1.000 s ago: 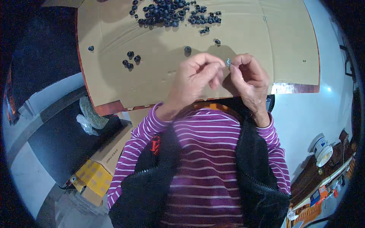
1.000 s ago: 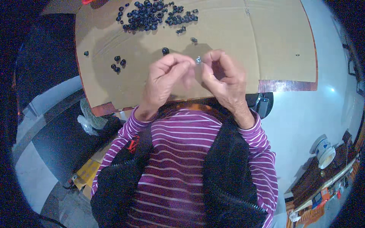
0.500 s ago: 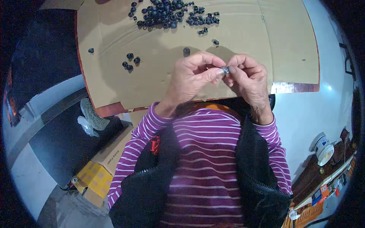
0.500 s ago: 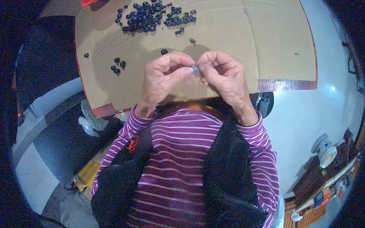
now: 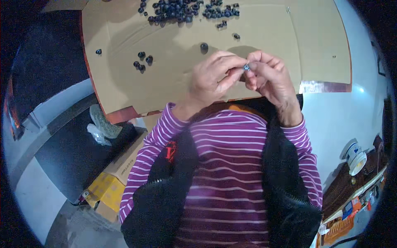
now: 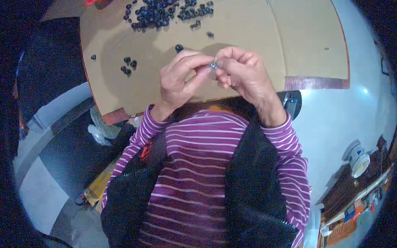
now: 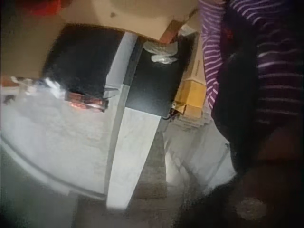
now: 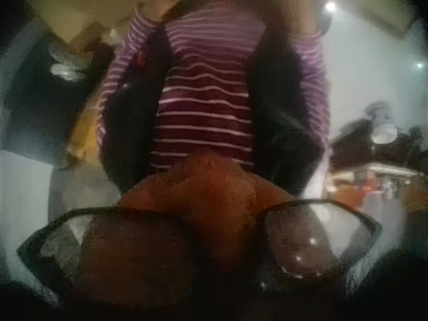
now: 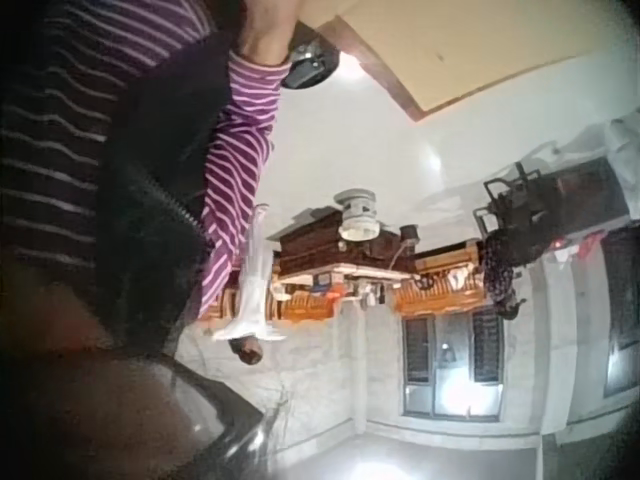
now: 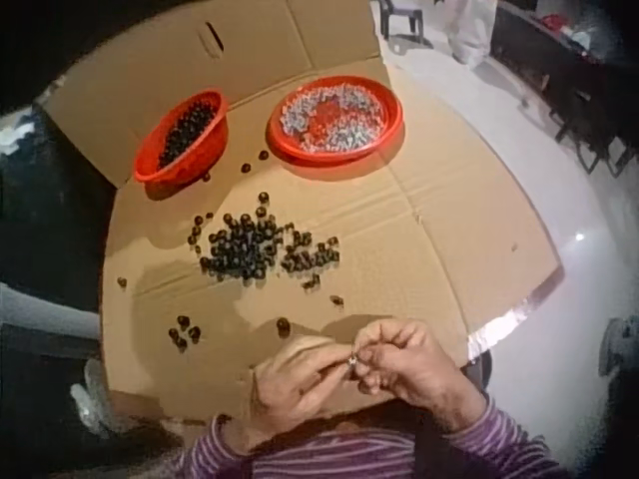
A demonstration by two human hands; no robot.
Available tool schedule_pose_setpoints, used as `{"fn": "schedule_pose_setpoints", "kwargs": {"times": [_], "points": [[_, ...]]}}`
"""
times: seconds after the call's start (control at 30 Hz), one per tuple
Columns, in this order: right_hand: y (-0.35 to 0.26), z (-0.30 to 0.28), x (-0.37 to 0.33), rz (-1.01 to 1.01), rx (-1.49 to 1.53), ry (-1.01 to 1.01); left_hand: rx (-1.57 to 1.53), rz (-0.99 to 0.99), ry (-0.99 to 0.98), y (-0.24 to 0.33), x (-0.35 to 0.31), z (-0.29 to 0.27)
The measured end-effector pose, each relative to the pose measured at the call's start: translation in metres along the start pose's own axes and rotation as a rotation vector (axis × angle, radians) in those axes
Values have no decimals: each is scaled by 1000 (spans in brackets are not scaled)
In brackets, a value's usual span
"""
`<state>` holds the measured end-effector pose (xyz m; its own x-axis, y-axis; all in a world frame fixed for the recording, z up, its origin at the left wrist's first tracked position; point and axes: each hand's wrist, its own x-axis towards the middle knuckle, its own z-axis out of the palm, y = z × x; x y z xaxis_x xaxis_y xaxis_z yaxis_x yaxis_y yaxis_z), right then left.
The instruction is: Assembling small black plastic components by inserting smaller pieces into them by hand.
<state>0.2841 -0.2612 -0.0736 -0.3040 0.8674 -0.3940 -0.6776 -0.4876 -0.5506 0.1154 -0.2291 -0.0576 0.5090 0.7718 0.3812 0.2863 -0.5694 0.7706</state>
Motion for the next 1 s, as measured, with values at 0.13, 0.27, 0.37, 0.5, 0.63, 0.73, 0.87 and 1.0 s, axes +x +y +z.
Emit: {"fn": "schedule_pose_setpoints", "kwargs": {"times": [0.13, 0.27, 0.37, 0.5, 0.63, 0.73, 0.87, 1.0], "points": [[3, 4, -2, 26, 108, -43, 9, 4, 33, 4, -4, -2], [7, 5, -1, -22, 82, -28, 9, -24, 62, 7, -3, -2], [8, 9, -3, -72, -20, 32, -6, -92, 42, 10, -3, -2], [9, 11, -3, -158, -129, 17, -315, -455, 64, 14, -4, -2], [7, 10, -3, -194, -391, 51, -344, -684, -11, 25, 2, -11], [7, 12, -4, -267, -450, 55, -514, -790, -76, 20, 2, -16], [7, 15, -7, -317, -474, 63, -735, -870, -139, 16, 6, -22], [3, 14, -8, -343, -644, 64, -762, -860, -118, 17, 6, -20]]}}
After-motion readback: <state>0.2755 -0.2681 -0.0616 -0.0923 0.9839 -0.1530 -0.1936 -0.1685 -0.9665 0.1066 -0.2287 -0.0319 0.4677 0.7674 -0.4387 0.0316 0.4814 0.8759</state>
